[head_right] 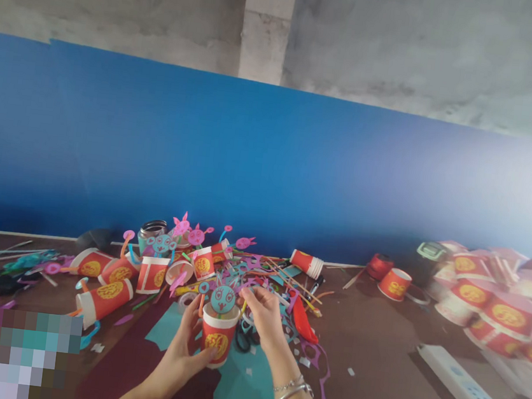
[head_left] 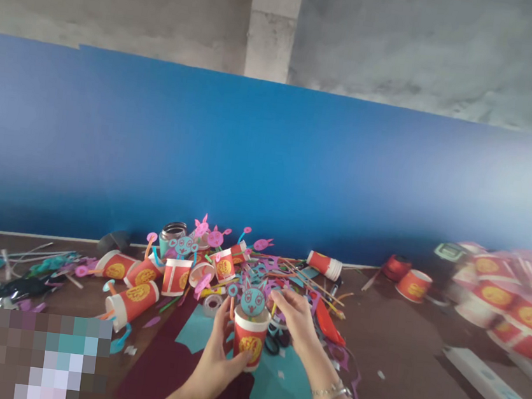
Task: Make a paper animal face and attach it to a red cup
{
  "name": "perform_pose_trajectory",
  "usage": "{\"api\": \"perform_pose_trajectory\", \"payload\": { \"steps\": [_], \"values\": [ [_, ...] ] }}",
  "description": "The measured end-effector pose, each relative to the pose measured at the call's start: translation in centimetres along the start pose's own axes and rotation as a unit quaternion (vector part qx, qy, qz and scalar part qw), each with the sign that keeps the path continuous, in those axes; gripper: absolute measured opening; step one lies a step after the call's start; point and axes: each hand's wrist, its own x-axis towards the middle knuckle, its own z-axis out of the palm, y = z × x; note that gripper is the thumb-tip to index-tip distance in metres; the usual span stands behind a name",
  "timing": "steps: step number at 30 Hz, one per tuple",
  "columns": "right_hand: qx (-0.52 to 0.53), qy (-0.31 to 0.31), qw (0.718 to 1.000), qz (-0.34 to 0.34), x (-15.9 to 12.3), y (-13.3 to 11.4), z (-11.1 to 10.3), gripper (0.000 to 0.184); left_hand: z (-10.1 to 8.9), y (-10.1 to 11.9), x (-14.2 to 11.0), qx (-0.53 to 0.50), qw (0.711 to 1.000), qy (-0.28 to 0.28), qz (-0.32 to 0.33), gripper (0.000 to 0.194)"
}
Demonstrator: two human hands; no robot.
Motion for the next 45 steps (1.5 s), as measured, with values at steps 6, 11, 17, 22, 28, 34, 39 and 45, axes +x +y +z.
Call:
{"api": "perform_pose_trajectory", "payload": {
  "steps": [6,11,17,22,28,34,39,45],
  "values": [
    [-0.031,0.002,1.000,-0.003,-0.1,-0.5,0.1,0.043,-0.2,0.0,0.1,-0.027,0.999,-0.025,-0.019,0.087],
    [-0.002,-0.063,0.997,0.039,-0.2,-0.1,0.2,0.053,-0.3,0.2,0.9,-0.090,0.996,0.012,-0.026,0.092],
    [0.136,-0.262,0.955,0.026,-0.7,0.7,1.3,0.064,0.5,2.5,1.7,-0.112,0.994,0.017,0.008,0.085],
    [0.187,-0.232,0.954,-0.005,-0.8,0.3,1.6,0.054,0.1,4.4,2.5,-0.108,0.994,0.015,-0.002,0.043],
    [0.176,-0.212,0.961,-0.017,-0.8,-0.2,1.3,0.051,-0.7,4.0,4.3,-0.007,0.995,0.083,0.050,0.025],
    [0.167,-0.217,0.961,0.034,-0.8,0.5,1.7,0.045,-1.4,3.8,4.6,0.083,0.984,0.103,0.123,0.018],
    [0.182,-0.192,0.964,0.004,-0.9,0.8,2.2,0.049,-1.6,3.6,5.0,0.009,0.995,0.091,0.043,0.024],
    [0.143,-0.187,0.971,-0.036,-1.0,0.5,2.0,0.046,-1.6,3.3,5.1,-0.006,0.995,0.096,0.016,0.026]
  ]
}}
